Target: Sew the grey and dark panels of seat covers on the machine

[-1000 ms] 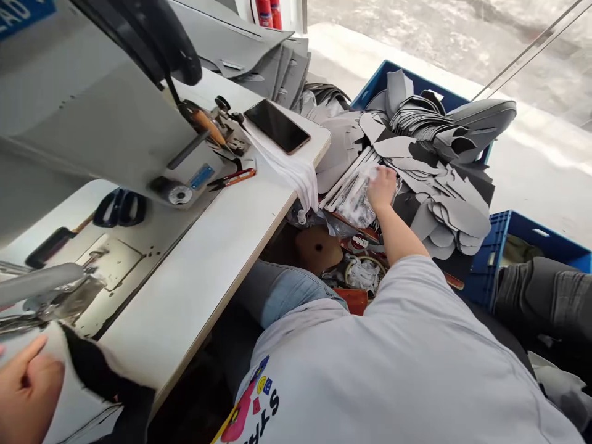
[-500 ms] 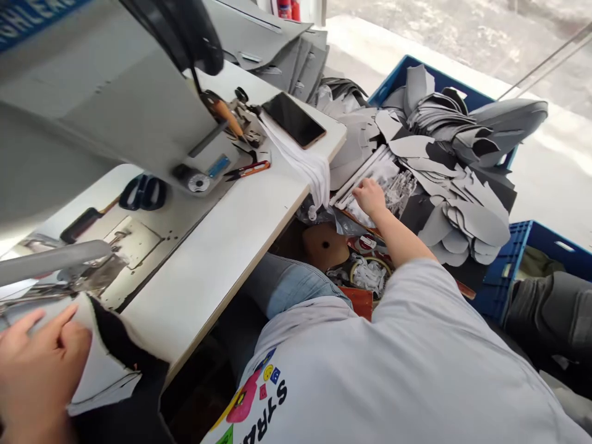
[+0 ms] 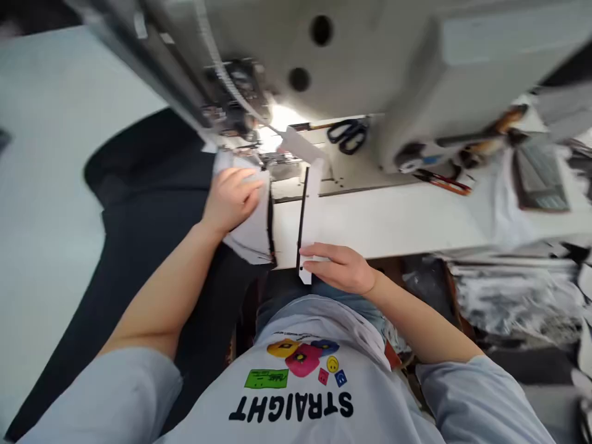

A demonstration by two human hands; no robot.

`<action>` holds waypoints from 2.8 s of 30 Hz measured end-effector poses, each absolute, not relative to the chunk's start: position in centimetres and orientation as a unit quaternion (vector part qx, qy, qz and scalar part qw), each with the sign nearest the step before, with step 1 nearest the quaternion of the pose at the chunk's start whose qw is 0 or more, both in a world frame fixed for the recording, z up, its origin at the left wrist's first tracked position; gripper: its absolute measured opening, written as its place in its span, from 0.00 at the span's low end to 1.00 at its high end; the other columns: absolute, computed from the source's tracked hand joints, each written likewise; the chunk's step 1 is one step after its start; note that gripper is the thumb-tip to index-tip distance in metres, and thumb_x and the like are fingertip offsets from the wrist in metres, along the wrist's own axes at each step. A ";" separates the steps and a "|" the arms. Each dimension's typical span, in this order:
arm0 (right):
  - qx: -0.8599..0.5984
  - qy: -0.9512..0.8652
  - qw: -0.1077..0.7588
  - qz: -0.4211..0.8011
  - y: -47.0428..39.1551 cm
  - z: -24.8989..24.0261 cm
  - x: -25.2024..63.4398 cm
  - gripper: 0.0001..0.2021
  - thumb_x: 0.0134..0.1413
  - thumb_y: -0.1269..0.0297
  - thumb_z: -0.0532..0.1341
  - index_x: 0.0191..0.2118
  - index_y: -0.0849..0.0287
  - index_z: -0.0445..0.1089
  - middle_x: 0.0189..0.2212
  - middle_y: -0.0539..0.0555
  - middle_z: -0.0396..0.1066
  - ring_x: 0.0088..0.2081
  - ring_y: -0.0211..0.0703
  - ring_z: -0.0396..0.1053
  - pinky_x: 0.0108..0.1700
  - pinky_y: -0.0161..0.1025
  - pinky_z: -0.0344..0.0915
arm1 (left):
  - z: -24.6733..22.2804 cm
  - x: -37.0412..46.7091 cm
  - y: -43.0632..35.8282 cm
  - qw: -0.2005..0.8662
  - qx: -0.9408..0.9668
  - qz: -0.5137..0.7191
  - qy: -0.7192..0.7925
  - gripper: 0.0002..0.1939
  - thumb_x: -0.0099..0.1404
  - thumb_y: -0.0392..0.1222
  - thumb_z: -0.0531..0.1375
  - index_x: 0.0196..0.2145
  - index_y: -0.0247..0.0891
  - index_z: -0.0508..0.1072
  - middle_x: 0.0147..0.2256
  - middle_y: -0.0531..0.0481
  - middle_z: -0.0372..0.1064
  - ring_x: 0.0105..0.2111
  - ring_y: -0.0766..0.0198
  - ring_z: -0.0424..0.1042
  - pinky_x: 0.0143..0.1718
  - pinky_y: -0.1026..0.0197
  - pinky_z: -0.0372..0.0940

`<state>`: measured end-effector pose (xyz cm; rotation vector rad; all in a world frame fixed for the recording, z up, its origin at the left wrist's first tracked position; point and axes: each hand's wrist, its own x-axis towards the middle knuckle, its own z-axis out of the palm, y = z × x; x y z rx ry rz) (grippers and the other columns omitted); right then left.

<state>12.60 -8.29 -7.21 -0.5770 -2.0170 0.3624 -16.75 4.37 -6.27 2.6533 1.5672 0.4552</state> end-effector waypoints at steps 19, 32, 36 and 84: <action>-0.326 -0.604 0.370 0.627 0.9 -4.7 4.2 0.03 0.57 0.65 0.67 0.36 0.56 0.79 0.33 0.50 0.81 0.32 0.41 0.79 0.36 0.39 0.80 | -6.0 -16.6 4.0 -0.007 0.873 0.133 0.469 0.12 0.73 0.36 0.51 0.43 0.37 0.75 0.41 0.45 0.76 0.41 0.57 0.69 0.45 0.56 0.63; -0.234 -0.930 0.262 0.109 -0.4 -7.9 4.9 0.19 0.66 0.77 0.51 0.57 0.66 0.71 0.59 0.69 0.69 0.64 0.59 0.64 0.62 0.58 0.68 | -2.8 -14.6 3.0 0.064 0.826 -0.021 0.559 0.16 0.70 0.33 0.50 0.53 0.33 0.69 0.45 0.40 0.67 0.45 0.52 0.64 0.48 0.53 0.63; -0.205 -0.935 0.244 0.154 -0.8 -8.2 4.5 0.26 0.59 0.79 0.52 0.63 0.71 0.65 0.64 0.73 0.63 0.69 0.64 0.55 0.64 0.64 0.64 | -3.4 -14.2 3.5 0.046 0.819 -0.034 0.570 0.20 0.70 0.34 0.50 0.58 0.35 0.66 0.46 0.40 0.64 0.46 0.50 0.63 0.49 0.51 0.62; -0.250 -0.938 0.239 -0.008 -0.7 -7.9 2.4 0.20 0.65 0.81 0.47 0.52 0.72 0.73 0.46 0.65 0.76 0.55 0.50 0.72 0.59 0.44 0.69 | -5.7 -17.1 4.0 -0.067 0.918 0.044 0.388 0.23 0.75 0.42 0.49 0.59 0.24 0.68 0.58 0.31 0.69 0.59 0.49 0.70 0.58 0.51 0.69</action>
